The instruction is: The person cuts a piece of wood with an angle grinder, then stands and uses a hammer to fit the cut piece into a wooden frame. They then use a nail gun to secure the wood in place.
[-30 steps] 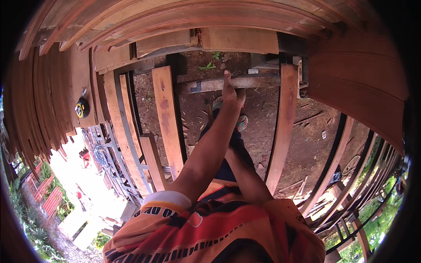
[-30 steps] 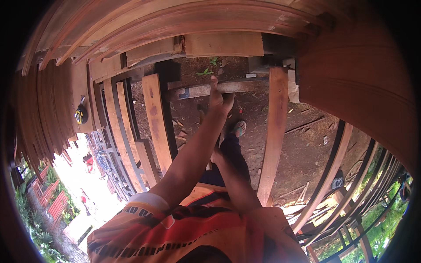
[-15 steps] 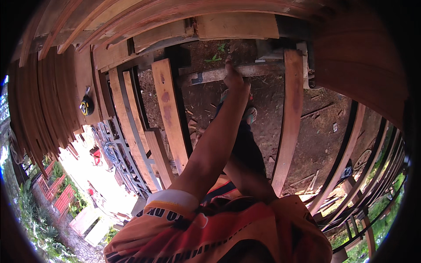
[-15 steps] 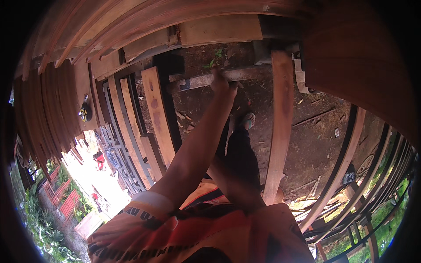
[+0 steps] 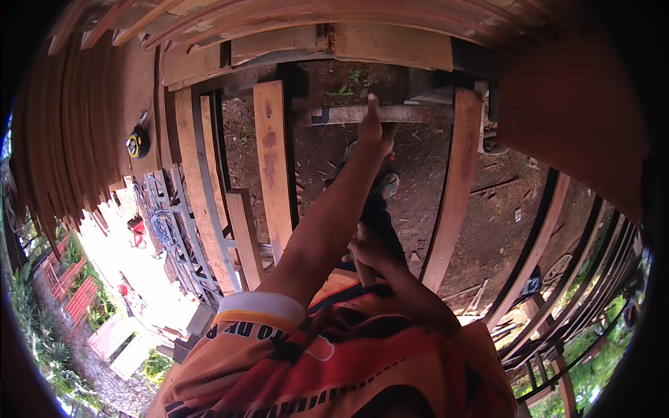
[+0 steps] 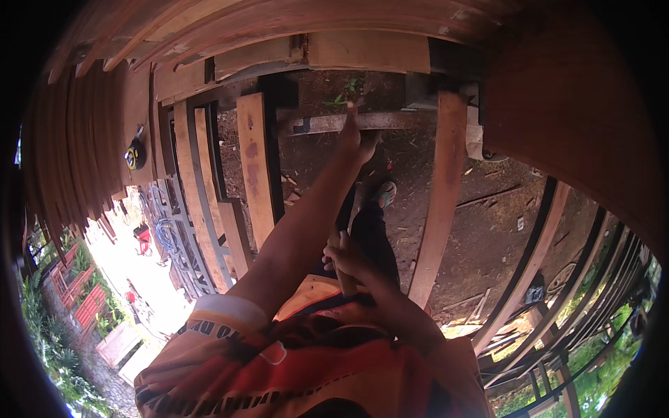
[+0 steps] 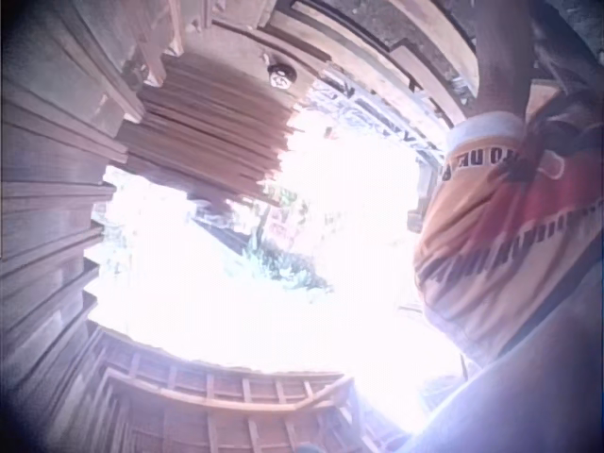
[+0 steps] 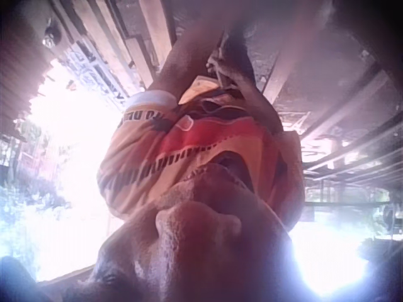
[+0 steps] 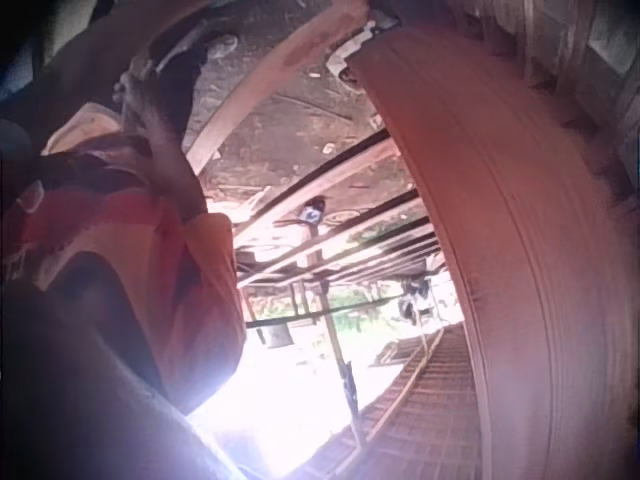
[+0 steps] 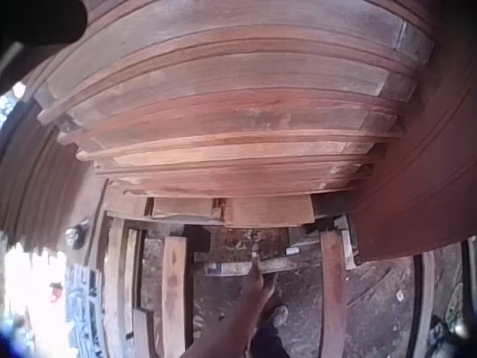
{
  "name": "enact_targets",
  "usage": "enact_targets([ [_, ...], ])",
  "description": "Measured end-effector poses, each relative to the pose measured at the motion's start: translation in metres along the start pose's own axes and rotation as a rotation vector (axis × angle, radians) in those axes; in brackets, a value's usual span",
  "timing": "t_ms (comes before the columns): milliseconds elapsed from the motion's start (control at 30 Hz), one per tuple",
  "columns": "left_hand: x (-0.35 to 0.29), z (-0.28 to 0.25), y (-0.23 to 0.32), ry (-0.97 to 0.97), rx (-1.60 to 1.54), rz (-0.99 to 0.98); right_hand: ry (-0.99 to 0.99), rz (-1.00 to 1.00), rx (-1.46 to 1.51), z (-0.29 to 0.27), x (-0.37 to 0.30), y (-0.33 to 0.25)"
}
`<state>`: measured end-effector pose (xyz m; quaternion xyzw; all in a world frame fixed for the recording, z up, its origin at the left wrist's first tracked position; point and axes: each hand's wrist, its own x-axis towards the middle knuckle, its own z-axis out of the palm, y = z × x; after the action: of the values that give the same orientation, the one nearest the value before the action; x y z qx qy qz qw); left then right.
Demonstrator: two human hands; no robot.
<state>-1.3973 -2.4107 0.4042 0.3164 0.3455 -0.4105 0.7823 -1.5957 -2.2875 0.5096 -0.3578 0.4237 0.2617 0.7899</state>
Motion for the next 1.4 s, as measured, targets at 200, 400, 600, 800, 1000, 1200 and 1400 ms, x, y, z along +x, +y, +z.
enact_targets([
  [200,-0.111,0.014,0.011,-0.139,0.767,0.037,0.131,0.081,-0.043,-0.044,-0.029,-0.014],
  [400,-0.089,0.08,0.04,-0.505,2.029,1.336,-0.382,0.002,1.486,-0.002,0.055,0.023],
  [600,-0.002,0.097,0.043,-0.798,2.592,0.302,-0.21,-0.107,1.664,0.062,0.072,-0.04],
  [800,0.0,0.104,0.036,-0.911,2.664,0.251,-0.899,-0.162,1.586,0.077,0.058,-0.048],
  [1000,0.001,0.1,0.04,-0.856,2.621,0.315,-0.543,0.0,1.737,0.078,0.039,-0.093],
  [1200,0.022,0.115,0.034,-0.904,2.668,0.02,-0.569,0.061,1.734,0.066,0.036,-0.065],
  [1400,0.032,0.102,0.035,-0.879,2.641,0.234,-0.551,-0.108,1.486,0.063,0.05,-0.092],
])
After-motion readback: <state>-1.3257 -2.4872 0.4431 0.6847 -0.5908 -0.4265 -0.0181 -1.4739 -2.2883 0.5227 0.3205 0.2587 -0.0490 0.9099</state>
